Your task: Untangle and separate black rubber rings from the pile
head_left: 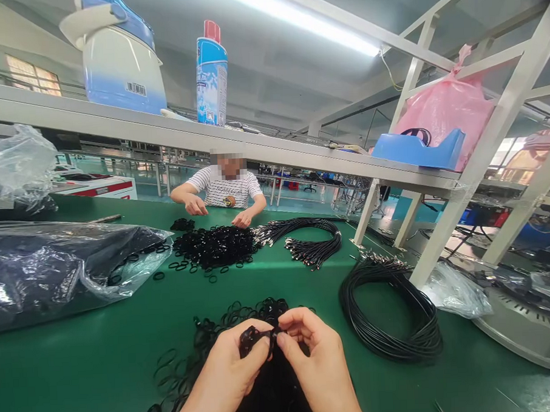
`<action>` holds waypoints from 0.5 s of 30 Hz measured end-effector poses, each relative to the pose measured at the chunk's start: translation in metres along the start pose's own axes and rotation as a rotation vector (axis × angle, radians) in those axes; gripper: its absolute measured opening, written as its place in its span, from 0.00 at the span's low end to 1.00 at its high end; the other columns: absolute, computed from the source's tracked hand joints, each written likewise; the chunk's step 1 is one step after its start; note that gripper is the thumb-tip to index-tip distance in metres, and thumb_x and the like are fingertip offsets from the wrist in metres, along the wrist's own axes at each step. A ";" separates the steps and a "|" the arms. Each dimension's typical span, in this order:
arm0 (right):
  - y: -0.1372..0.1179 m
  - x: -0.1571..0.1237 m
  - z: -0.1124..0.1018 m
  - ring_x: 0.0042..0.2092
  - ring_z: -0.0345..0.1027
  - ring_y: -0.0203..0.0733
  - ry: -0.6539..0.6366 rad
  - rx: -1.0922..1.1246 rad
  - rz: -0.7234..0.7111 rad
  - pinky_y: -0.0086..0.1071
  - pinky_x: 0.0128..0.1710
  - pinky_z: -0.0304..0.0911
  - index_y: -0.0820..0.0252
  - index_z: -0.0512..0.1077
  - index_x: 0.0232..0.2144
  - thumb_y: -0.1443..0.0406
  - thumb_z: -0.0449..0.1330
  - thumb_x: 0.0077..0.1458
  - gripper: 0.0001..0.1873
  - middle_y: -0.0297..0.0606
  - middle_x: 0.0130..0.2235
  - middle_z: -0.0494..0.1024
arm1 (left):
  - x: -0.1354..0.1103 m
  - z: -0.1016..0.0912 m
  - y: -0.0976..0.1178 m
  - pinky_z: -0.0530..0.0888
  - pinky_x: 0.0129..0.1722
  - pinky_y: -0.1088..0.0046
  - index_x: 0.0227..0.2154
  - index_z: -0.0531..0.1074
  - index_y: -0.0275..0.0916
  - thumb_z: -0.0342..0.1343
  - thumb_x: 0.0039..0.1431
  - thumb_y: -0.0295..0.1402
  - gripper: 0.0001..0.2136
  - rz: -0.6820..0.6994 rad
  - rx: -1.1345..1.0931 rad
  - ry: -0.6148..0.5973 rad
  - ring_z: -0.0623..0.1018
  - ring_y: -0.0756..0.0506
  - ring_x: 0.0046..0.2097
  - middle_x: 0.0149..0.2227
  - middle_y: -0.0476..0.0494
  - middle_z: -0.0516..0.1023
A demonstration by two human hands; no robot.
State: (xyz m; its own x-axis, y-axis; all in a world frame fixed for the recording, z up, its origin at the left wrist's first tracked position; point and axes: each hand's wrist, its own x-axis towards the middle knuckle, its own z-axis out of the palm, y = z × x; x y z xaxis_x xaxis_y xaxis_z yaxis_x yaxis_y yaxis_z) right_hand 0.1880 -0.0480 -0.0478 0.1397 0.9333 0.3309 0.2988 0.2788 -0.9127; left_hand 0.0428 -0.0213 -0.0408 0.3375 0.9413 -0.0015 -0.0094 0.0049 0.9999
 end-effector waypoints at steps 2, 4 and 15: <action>-0.001 0.001 -0.003 0.36 0.70 0.39 0.020 -0.089 -0.046 0.30 0.38 0.64 0.58 0.73 0.34 0.70 0.56 0.53 0.07 0.36 0.35 0.77 | 0.001 -0.002 -0.001 0.49 0.17 0.79 0.30 0.73 0.36 0.58 0.53 0.42 0.13 0.007 0.013 0.023 0.54 0.57 0.17 0.20 0.55 0.63; -0.002 0.004 -0.010 0.37 0.70 0.39 0.050 -0.139 -0.060 0.30 0.39 0.64 0.58 0.73 0.34 0.70 0.56 0.55 0.07 0.35 0.36 0.77 | 0.002 -0.004 0.000 0.47 0.17 0.79 0.29 0.72 0.36 0.58 0.53 0.44 0.13 -0.020 -0.033 0.042 0.51 0.58 0.17 0.21 0.55 0.64; -0.006 0.014 -0.042 0.37 0.72 0.41 -0.013 -0.297 -0.063 0.32 0.38 0.63 0.54 0.77 0.34 0.70 0.56 0.55 0.11 0.33 0.34 0.79 | -0.001 -0.003 0.005 0.44 0.18 0.79 0.31 0.74 0.35 0.62 0.48 0.45 0.16 -0.128 -0.110 0.025 0.51 0.59 0.18 0.23 0.51 0.69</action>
State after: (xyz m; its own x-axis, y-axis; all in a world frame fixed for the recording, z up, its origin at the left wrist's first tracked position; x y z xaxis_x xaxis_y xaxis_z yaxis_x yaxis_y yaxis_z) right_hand 0.2283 -0.0461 -0.0276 0.1007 0.9194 0.3802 0.5695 0.2601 -0.7798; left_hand 0.0400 -0.0210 -0.0363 0.3194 0.9387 -0.1301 -0.0710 0.1606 0.9845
